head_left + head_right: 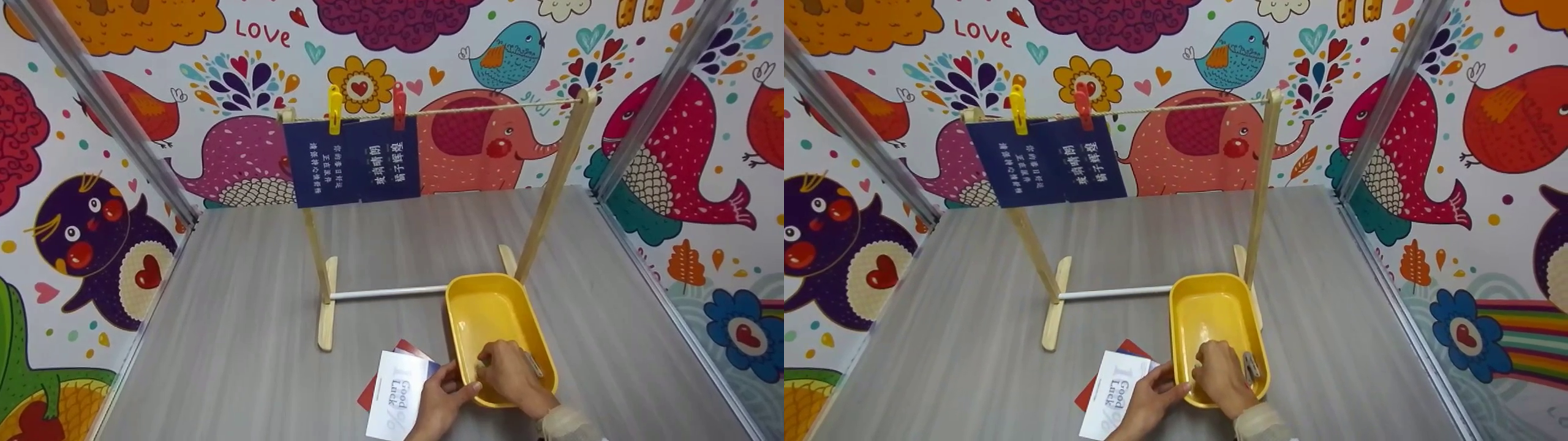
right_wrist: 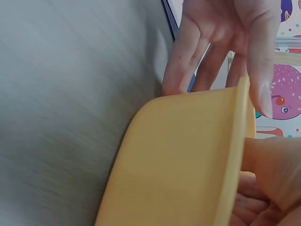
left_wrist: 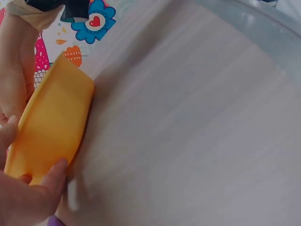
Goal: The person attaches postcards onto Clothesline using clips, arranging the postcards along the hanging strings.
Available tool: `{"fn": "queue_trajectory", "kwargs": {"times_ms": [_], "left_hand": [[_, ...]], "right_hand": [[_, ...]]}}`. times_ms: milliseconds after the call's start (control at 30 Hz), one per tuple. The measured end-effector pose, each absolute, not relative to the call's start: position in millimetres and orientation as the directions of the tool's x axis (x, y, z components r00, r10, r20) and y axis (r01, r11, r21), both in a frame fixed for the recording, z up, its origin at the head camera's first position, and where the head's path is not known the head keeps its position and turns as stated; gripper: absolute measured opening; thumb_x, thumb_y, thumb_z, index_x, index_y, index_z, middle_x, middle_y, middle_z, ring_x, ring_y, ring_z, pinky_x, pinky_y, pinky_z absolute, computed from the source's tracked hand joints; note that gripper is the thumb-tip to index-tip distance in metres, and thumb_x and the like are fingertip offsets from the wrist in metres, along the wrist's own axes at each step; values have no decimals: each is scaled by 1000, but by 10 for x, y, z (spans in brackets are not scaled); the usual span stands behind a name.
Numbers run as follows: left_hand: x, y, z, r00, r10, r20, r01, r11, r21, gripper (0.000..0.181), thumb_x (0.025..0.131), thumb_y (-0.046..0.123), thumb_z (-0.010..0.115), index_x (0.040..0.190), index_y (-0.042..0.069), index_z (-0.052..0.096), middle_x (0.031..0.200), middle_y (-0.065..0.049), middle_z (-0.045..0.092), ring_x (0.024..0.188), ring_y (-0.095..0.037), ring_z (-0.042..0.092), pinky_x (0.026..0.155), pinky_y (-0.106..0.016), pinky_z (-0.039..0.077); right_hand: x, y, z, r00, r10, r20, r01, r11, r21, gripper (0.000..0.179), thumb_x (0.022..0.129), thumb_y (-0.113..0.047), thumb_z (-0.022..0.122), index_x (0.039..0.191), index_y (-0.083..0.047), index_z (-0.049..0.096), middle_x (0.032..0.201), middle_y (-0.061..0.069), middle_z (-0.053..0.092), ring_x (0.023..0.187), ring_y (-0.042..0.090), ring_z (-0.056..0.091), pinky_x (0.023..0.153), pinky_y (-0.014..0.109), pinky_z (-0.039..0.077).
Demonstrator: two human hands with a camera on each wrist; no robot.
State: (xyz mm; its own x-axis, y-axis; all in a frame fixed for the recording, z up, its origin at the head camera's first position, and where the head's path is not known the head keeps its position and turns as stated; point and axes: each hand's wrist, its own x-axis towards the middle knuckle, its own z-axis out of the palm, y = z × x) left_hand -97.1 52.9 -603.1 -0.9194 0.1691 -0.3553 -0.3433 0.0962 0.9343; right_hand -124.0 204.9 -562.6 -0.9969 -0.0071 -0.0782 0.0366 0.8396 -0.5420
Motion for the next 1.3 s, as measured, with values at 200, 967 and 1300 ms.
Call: {"fn": "queue_trajectory", "kwargs": {"times_ms": [200, 967, 1300], "left_hand": [[-949, 523, -6034, -935, 171, -310, -305, 55, 951, 68, 83, 30, 83, 135, -4, 57, 113, -7, 71, 101, -18, 70, 85, -31, 60], [-942, 150, -5984, -991, -83, -103, -120, 242, 963, 34, 80, 12, 82, 112, 2, 74, 105, -12, 75, 90, -19, 66, 77, -27, 54], [-998, -388, -6008, -981, -190, -33, -136, 561, 817, 48, 67, 16, 91, 111, 6, 74, 104, -12, 71, 97, -27, 66, 84, -40, 54]], "right_hand": [[-1188, 2069, -5656, -992, -90, 93, -127, 810, -572, 11, 71, 1, 81, 79, -5, 78, 72, 4, 75, 65, 11, 66, 58, 24, 55], [-1147, 1824, -5361, -978, -9, 209, -144, 754, -641, 16, 73, 1, 83, 86, -7, 81, 79, 3, 78, 69, 10, 72, 65, 24, 60], [-1073, 1713, -5227, -958, -28, 286, -224, 697, -681, 17, 70, 3, 84, 84, -6, 80, 77, 3, 78, 66, 9, 71, 62, 19, 58]]}}
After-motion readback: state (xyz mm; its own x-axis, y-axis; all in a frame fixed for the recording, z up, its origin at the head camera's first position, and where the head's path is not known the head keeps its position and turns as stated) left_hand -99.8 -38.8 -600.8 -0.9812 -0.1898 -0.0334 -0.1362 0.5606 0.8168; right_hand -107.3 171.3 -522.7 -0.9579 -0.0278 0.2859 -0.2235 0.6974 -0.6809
